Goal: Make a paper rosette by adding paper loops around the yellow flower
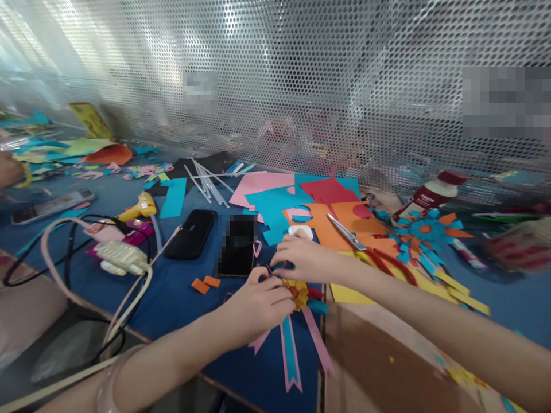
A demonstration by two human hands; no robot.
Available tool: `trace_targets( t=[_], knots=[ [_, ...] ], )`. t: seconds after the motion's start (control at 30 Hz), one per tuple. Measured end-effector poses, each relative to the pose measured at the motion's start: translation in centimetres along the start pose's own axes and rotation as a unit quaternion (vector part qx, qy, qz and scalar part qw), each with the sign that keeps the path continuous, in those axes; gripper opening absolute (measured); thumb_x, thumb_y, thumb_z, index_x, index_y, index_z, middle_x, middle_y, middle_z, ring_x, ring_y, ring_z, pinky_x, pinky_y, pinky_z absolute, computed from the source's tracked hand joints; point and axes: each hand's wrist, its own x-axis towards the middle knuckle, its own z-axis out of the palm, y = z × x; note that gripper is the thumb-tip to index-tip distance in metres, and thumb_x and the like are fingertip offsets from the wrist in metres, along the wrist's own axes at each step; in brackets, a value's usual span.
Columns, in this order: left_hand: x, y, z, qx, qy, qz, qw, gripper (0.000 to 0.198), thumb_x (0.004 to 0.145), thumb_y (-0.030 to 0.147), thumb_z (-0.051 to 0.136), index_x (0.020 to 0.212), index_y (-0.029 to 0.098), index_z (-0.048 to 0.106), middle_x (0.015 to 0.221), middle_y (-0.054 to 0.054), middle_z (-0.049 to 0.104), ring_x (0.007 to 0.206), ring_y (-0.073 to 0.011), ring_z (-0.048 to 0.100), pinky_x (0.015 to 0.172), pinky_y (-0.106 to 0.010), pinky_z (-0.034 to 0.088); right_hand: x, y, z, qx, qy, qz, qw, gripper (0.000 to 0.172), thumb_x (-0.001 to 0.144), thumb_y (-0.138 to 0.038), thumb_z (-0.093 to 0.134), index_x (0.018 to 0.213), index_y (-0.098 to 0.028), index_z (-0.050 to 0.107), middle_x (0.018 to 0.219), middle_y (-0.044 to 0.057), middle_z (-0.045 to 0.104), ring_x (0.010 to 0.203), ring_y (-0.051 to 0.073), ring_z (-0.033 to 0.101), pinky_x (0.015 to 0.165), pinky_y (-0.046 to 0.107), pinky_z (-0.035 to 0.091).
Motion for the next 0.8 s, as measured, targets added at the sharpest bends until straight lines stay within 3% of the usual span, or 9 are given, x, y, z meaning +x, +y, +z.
trace_targets(
  t=[0.23, 0.4, 0.6, 0.8],
  knots=[
    [-0.1, -0.1, -0.2, -0.013, -0.007, -0.001, 1.000, 0.017, 0.095, 0.015, 0.047, 0.092, 0.021, 0.062, 0.092, 0.002, 0.071, 0.090, -0.0143, 0.059, 0.088, -0.037, 0.028, -0.5, 0.2, -0.2, -0.016, 0.008, 0.006, 1.000, 0.017, 0.087, -0.030, 0.058, 0.085, -0.019, 0.071, 0.082, 0.004, 0.066, 0.085, 0.020, 0.050, 0.075, 0.035, 0.026],
    [-0.1, 0.0, -0.3, -0.015, -0.013, -0.003, 1.000, 0.017, 0.095, 0.015, 0.047, 0.095, 0.021, 0.063, 0.095, 0.001, 0.071, 0.093, -0.0146, 0.059, 0.089, -0.037, 0.028, -0.9, 0.1, -0.7, -0.029, 0.013, 0.024, 0.999, 0.027, 0.088, -0.040, 0.057, 0.079, -0.019, 0.070, 0.077, 0.003, 0.065, 0.083, 0.020, 0.050, 0.076, 0.036, 0.027],
    [-0.1, 0.0, -0.7, -0.007, -0.011, -0.008, 1.000, 0.015, 0.095, 0.020, 0.049, 0.093, 0.022, 0.064, 0.101, -0.001, 0.069, 0.099, -0.0158, 0.057, 0.088, -0.036, 0.029, -2.1, 2.0, -1.6, 0.032, 0.073, 0.064, 0.995, 0.024, 0.092, -0.033, 0.050, 0.096, -0.021, 0.071, 0.093, 0.006, 0.067, 0.092, 0.019, 0.056, 0.082, 0.035, 0.033],
    [-0.3, -0.1, -0.5, -0.002, -0.015, -0.003, 1.000, 0.014, 0.094, 0.020, 0.050, 0.095, 0.022, 0.064, 0.101, 0.000, 0.069, 0.099, -0.0159, 0.057, 0.089, -0.037, 0.028, -3.2, 2.8, -1.0, 0.045, 0.025, 0.090, 0.995, 0.020, 0.088, -0.029, 0.055, 0.095, -0.019, 0.072, 0.094, 0.006, 0.069, 0.090, 0.020, 0.058, 0.081, 0.034, 0.037]
  ],
)
